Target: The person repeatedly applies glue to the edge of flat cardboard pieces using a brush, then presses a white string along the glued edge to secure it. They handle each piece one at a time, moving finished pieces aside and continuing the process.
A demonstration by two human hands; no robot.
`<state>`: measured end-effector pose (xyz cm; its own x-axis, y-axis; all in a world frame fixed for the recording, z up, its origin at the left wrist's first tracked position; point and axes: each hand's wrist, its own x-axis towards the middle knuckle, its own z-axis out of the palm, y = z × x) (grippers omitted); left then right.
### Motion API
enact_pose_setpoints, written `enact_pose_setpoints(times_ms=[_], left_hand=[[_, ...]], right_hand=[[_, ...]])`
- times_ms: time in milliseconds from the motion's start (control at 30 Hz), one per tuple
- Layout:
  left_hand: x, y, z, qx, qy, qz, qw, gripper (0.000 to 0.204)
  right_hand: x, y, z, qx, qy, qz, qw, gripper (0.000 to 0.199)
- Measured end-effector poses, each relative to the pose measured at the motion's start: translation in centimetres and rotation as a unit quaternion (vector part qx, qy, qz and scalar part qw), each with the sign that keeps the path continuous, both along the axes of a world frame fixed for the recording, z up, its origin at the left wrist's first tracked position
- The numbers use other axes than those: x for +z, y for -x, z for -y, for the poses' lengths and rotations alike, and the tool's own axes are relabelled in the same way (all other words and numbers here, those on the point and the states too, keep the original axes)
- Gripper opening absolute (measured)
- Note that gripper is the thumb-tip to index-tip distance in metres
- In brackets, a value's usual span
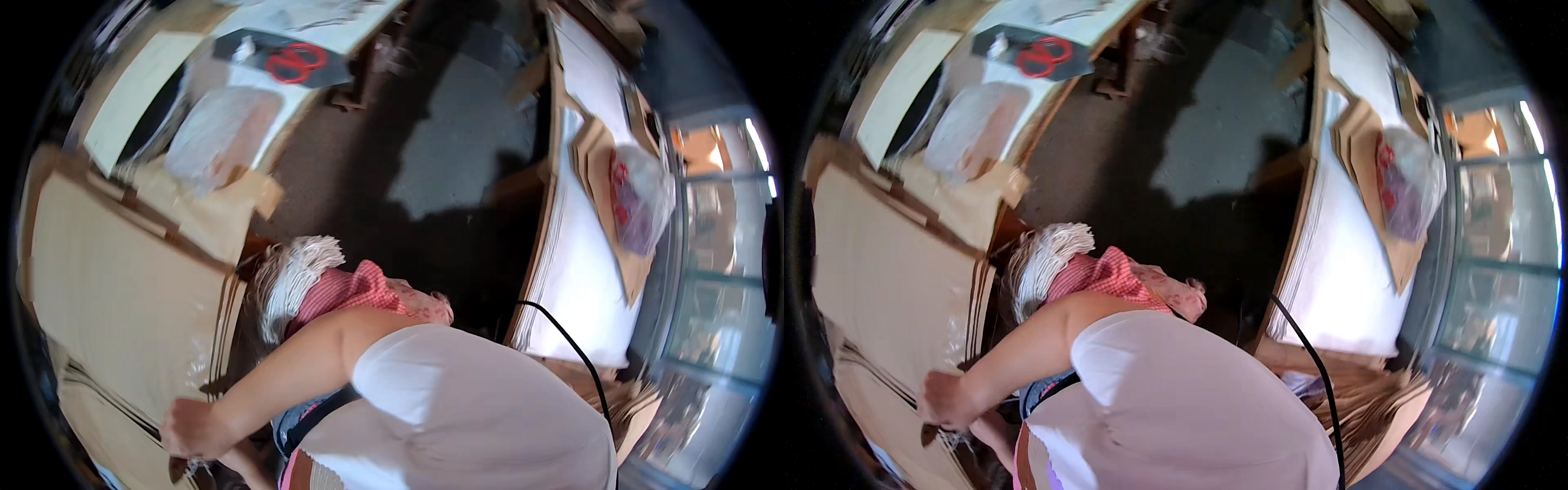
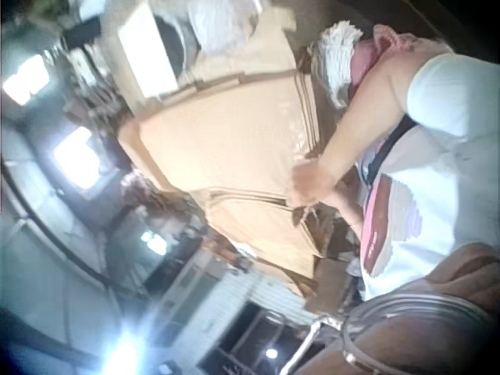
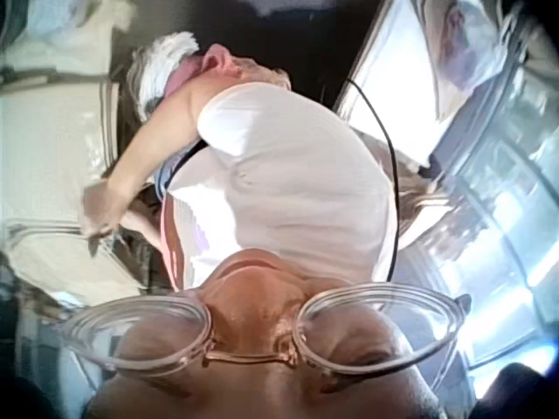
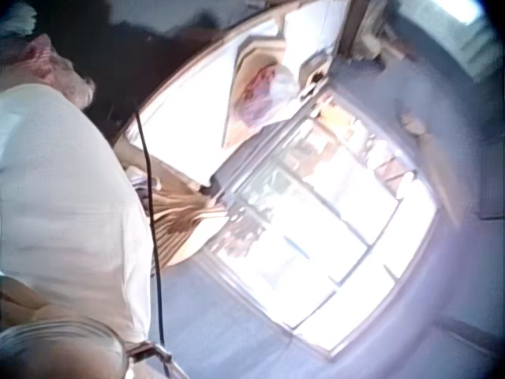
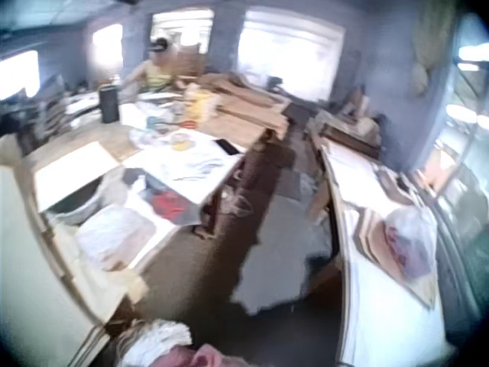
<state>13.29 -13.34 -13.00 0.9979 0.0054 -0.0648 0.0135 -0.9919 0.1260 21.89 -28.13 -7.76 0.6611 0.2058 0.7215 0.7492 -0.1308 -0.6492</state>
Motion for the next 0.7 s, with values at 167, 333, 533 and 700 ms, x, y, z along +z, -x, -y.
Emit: enact_pose_setpoints(times_ms=[167, 333, 533, 700], left_hand=[[-0.1, -1.0, 0.6, -0.015, -0.046, -0.015, 0.999, 0.019], [0.0, -1.6, 0.6, -0.012, -0.078, -0.036, 0.996, 0.019], [0.5, -1.6, 1.0, -0.011, -0.101, -0.048, 0.994, 0.019], [0.7, -1.0, 1.3, -0.014, -0.109, -0.053, 0.993, 0.020]], right_hand=[[3.6, -1.5, -0.8, -0.024, 0.035, 0.064, 0.997, 0.012], [5.4, -0.8, -0.1, -0.001, 0.161, 0.085, 0.983, 0.014], [6.6, 0.6, 1.4, 0.033, 0.212, 0.082, 0.973, 0.014], [6.2, 0.4, 0.3, 0.029, 0.186, 0.103, 0.977, 0.012]])
